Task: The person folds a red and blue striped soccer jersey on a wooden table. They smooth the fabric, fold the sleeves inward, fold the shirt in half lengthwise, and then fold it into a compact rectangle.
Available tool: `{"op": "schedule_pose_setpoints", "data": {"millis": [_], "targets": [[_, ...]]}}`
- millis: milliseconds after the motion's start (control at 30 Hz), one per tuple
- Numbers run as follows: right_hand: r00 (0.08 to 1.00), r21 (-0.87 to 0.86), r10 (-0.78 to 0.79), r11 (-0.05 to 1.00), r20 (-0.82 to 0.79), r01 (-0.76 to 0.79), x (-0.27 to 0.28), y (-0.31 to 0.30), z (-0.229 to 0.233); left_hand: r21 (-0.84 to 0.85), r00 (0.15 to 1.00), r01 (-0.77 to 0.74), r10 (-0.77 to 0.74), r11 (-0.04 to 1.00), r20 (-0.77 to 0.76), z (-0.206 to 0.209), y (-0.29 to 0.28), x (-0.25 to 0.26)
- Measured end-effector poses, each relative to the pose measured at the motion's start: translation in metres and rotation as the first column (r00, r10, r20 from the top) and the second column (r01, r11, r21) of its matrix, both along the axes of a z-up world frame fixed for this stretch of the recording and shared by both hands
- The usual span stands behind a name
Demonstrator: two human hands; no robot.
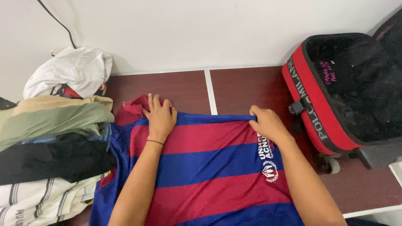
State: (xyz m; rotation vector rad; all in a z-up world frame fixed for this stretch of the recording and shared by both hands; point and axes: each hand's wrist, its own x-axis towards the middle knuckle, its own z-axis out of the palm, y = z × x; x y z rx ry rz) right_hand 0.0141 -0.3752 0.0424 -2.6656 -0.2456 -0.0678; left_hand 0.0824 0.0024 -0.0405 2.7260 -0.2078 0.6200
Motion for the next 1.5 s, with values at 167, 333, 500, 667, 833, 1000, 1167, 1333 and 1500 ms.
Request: {"op": "schedule_pose_setpoints", "data": {"millis": [167, 333, 500, 667, 833, 1000, 1167, 1333, 1500], "targets": [[0.985, 0.030, 0.132, 0.991, -0.108, -0.129, 0.033, -0.028, 0.019, -0.035, 0.999, 0.048, -0.048, 0.998, -0.005, 0.001, 0.024, 0.014], [0.988, -0.383, 0.116, 0.912, -0.098, -0.145, 0.056, -0.037, 0.011, 0.027, 0.989, 0.083, -0.085, 0.996, 0.123, 0.017, 0.032, 0.013], [0.994, -0.361, 0.007, 0.932, -0.107, -0.045, 0.055, -0.010, 0.018, 0.030, 0.934, 0.277, -0.277, 0.960, 0.224, 0.040, -0.006, -0.006], [0.989, -0.138, -0.025, 0.990, -0.146, 0.005, 0.041, -0.019, 0.008, 0.073, 0.914, 0.402, -0.405, 0.913, 0.030, 0.033, -0.047, -0.005], [0.994, -0.282, -0.073, 0.958, -0.078, 0.048, 0.037, -0.061, -0.011, 0.016, 0.940, 0.328, -0.328, 0.944, 0.092, 0.015, -0.051, -0.001], [0.971, -0.320, -0.047, 0.939, 0.235, 0.123, 0.040, -0.073, -0.012, -0.032, 0.928, 0.363, -0.358, 0.931, 0.102, 0.010, -0.049, 0.001], [0.875, -0.484, 0.080, 0.855, 0.477, 0.186, 0.069, -0.057, 0.001, 0.018, 0.923, 0.351, -0.349, 0.936, 0.160, 0.020, -0.054, -0.003], [0.805, -0.281, -0.110, 0.902, 0.584, 0.327, 0.068, -0.020, -0.016, 0.009, 0.963, 0.261, -0.261, 0.965, 0.071, 0.026, -0.065, -0.002], [0.854, -0.061, -0.317, 0.926, 0.411, 0.373, 0.037, 0.012, -0.057, 0.012, 0.971, 0.233, -0.234, 0.972, 0.048, 0.016, -0.060, 0.003]]}}
